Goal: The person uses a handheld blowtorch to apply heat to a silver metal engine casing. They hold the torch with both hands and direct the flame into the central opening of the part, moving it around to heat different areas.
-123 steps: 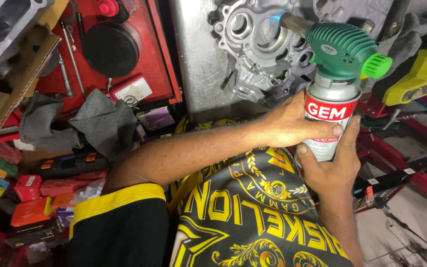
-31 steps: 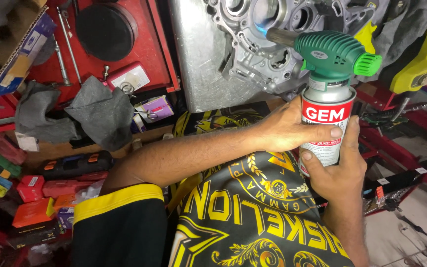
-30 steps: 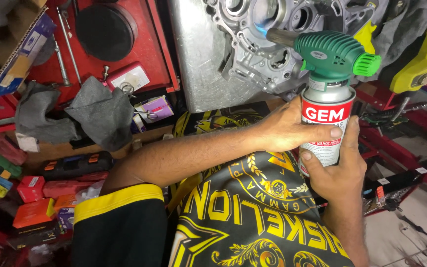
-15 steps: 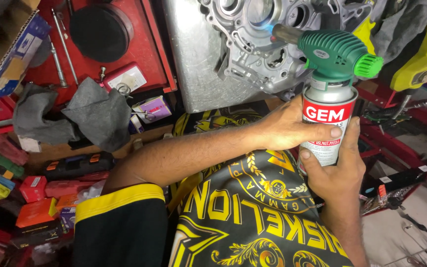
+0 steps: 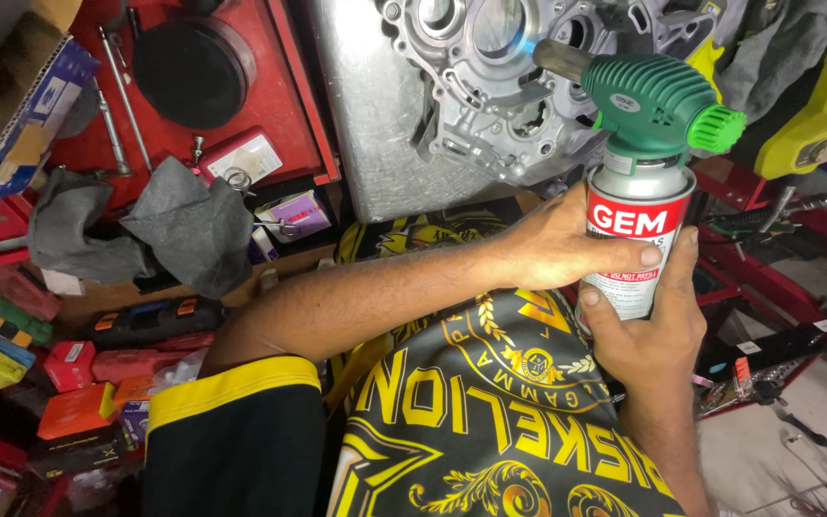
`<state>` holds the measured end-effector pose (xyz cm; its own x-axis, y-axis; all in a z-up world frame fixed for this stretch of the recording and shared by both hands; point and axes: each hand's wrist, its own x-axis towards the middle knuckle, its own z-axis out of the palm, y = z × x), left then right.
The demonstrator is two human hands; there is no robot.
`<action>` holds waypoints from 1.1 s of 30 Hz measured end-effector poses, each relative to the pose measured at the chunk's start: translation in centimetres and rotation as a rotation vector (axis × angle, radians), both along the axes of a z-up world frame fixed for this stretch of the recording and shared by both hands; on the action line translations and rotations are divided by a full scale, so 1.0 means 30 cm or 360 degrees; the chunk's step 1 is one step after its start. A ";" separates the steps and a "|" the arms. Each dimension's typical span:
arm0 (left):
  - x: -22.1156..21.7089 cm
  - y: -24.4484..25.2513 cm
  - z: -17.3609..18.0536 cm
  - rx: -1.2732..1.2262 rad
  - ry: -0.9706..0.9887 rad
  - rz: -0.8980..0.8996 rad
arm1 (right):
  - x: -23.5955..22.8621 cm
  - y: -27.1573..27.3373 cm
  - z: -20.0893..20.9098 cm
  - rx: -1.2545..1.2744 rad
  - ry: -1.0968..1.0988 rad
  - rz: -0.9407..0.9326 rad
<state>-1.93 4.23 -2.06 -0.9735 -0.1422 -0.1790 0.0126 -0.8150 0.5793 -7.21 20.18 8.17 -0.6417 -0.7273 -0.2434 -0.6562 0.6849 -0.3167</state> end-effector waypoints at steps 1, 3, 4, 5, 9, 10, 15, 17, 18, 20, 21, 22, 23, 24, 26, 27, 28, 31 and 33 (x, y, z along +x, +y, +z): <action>-0.001 -0.003 0.001 0.0001 0.0000 0.0000 | -0.001 0.000 -0.001 0.0001 0.0000 0.0000; -0.002 -0.009 0.003 0.0033 -0.0004 -0.0003 | -0.002 -0.003 -0.003 -0.0023 0.0007 0.0005; -0.002 -0.016 0.005 0.0034 -0.0004 -0.0003 | -0.004 -0.005 -0.005 -0.0022 0.0007 0.0005; -0.002 -0.022 0.007 0.0007 -0.0021 -0.0019 | -0.006 -0.006 -0.005 -0.0037 0.0011 0.0017; -0.006 -0.042 0.012 -0.0086 -0.0059 -0.0040 | -0.012 -0.005 -0.009 -0.0018 0.0025 0.0023; -0.007 -0.049 0.015 -0.0084 -0.0060 -0.0040 | -0.014 -0.009 -0.009 -0.0016 0.0025 0.0024; -0.016 -0.071 0.017 -0.0171 -0.0040 -0.0040 | -0.023 -0.022 -0.009 -0.0027 0.0025 0.0049; -0.018 -0.080 0.019 -0.0172 -0.0059 -0.0058 | -0.027 -0.021 -0.012 -0.0026 0.0031 0.0050; -0.019 -0.085 0.020 -0.0174 -0.0077 -0.0075 | -0.029 -0.020 -0.014 -0.0025 0.0038 0.0051; -0.022 -0.092 0.019 -0.0183 -0.0078 -0.0067 | -0.030 -0.032 -0.012 -0.0020 0.0026 0.0039; -0.023 -0.096 0.018 -0.0194 -0.0077 -0.0059 | -0.030 -0.038 -0.011 -0.0018 0.0017 0.0027; -0.024 -0.098 0.018 -0.0192 -0.0078 -0.0059 | -0.032 -0.039 -0.013 -0.0017 0.0016 0.0027; -0.026 -0.100 0.018 -0.0176 -0.0082 -0.0056 | -0.034 -0.041 -0.014 -0.0030 0.0020 0.0049; -0.028 -0.102 0.018 -0.0159 -0.0086 -0.0053 | -0.036 -0.042 -0.015 -0.0043 0.0025 0.0070; -0.031 -0.101 0.013 -0.0138 -0.0056 -0.0032 | -0.040 -0.044 -0.017 -0.0040 0.0031 0.0078; -0.032 -0.100 0.010 -0.0116 -0.0027 -0.0009 | -0.042 -0.044 -0.018 -0.0037 0.0036 0.0087; -0.034 -0.100 0.009 -0.0115 -0.0028 -0.0008 | -0.044 -0.046 -0.018 -0.0035 0.0034 0.0088; -0.038 -0.099 0.003 -0.0135 -0.0046 -0.0011 | -0.048 -0.052 -0.019 -0.0031 0.0031 0.0086; -0.041 -0.095 -0.002 -0.0032 0.0018 0.0047 | -0.048 -0.056 -0.019 -0.0010 0.0043 0.0066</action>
<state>-3.15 1.38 -2.11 -0.9708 -0.1744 -0.1649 0.0431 -0.8025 0.5951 -8.66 18.50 7.60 -0.6173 -0.7548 -0.2217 -0.6924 0.6551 -0.3025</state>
